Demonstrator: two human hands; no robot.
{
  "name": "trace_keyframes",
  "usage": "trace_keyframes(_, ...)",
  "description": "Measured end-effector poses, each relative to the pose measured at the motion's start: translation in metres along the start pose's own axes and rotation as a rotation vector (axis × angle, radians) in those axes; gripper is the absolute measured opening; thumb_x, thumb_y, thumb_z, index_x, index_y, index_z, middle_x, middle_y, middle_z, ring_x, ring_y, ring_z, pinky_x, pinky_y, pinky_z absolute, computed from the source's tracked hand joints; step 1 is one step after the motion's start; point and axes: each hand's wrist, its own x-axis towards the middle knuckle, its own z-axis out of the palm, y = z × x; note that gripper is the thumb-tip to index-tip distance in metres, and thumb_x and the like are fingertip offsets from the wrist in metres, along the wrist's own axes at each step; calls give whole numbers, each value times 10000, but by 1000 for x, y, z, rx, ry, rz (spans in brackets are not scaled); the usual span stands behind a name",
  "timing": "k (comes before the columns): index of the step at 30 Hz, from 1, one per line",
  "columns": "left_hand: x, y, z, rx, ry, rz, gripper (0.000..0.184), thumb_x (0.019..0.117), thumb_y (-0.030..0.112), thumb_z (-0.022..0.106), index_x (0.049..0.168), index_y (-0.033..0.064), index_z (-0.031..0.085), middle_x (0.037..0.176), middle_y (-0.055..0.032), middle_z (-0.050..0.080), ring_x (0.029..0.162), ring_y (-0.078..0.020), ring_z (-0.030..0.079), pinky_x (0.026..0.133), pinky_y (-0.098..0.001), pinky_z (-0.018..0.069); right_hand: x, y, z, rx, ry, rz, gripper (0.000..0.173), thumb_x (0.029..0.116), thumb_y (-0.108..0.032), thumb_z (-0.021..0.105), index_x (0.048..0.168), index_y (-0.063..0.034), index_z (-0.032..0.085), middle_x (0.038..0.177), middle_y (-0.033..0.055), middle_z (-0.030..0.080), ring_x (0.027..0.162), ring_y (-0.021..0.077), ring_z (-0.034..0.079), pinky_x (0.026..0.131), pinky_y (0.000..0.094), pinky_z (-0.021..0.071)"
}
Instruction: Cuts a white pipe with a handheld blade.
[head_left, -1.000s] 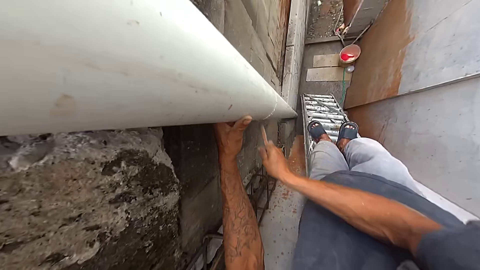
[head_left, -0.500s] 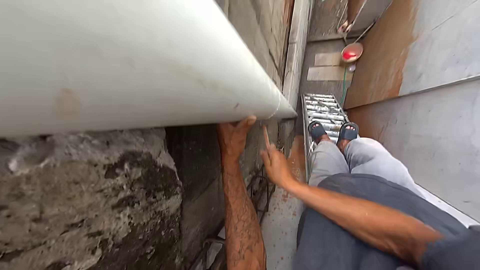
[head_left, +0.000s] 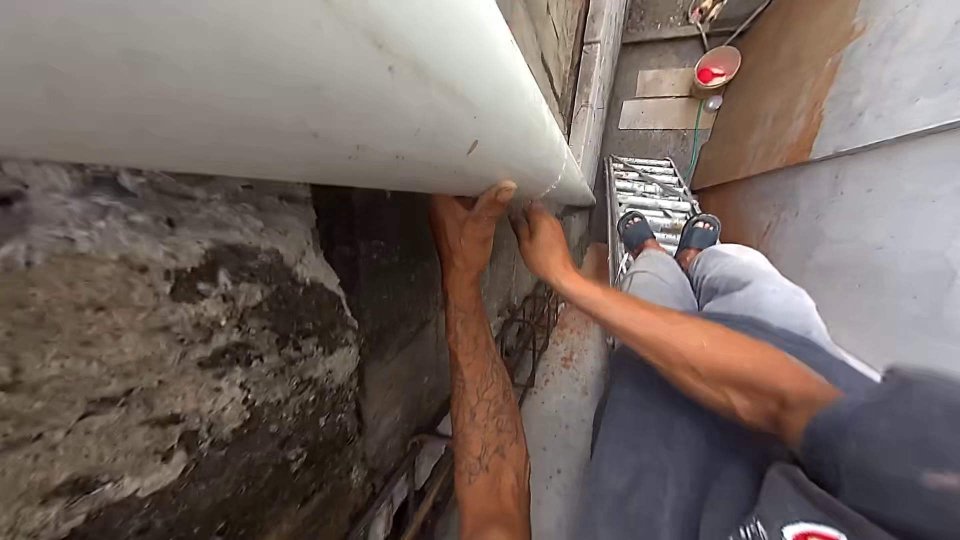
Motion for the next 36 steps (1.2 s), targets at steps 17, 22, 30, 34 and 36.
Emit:
trace_keyframes(17,-1,0,2,-40,9,-19,897,726,624,815,1265,2,459,1034,76,676,921,-10,686,832,-274,621,-6,4,2,-16,-19,13,369,1094,-251,463,1232,80,553,889,224,643,816,360,665,775,550,545)
trace_keyframes(22,7,0,7,-76,18,8,911,697,641,833,1264,35,459,1035,110,681,946,9,681,863,-253,610,-21,8,1,-68,-42,71,385,1104,-248,440,1197,104,565,915,218,642,862,338,659,829,511,533)
trace_keyframes(30,5,0,7,-11,18,7,917,708,693,791,1249,18,485,1031,115,680,943,32,669,858,-235,596,-18,3,-5,-64,-41,58,367,1099,-232,451,1189,102,574,900,205,637,845,320,652,822,497,529)
trace_keyframes(34,1,1,3,-39,-4,1,882,716,660,811,1251,38,487,1035,102,682,940,-1,685,844,-271,620,-18,16,4,-39,14,-31,340,1094,-266,456,1184,52,532,811,182,606,728,320,640,683,517,545)
trace_keyframes(36,3,1,4,-16,-19,0,878,742,676,782,1307,67,498,1093,109,678,993,4,671,888,-260,595,-35,27,5,-93,-12,30,338,1101,-260,433,1181,48,546,845,142,604,780,265,625,760,445,525)
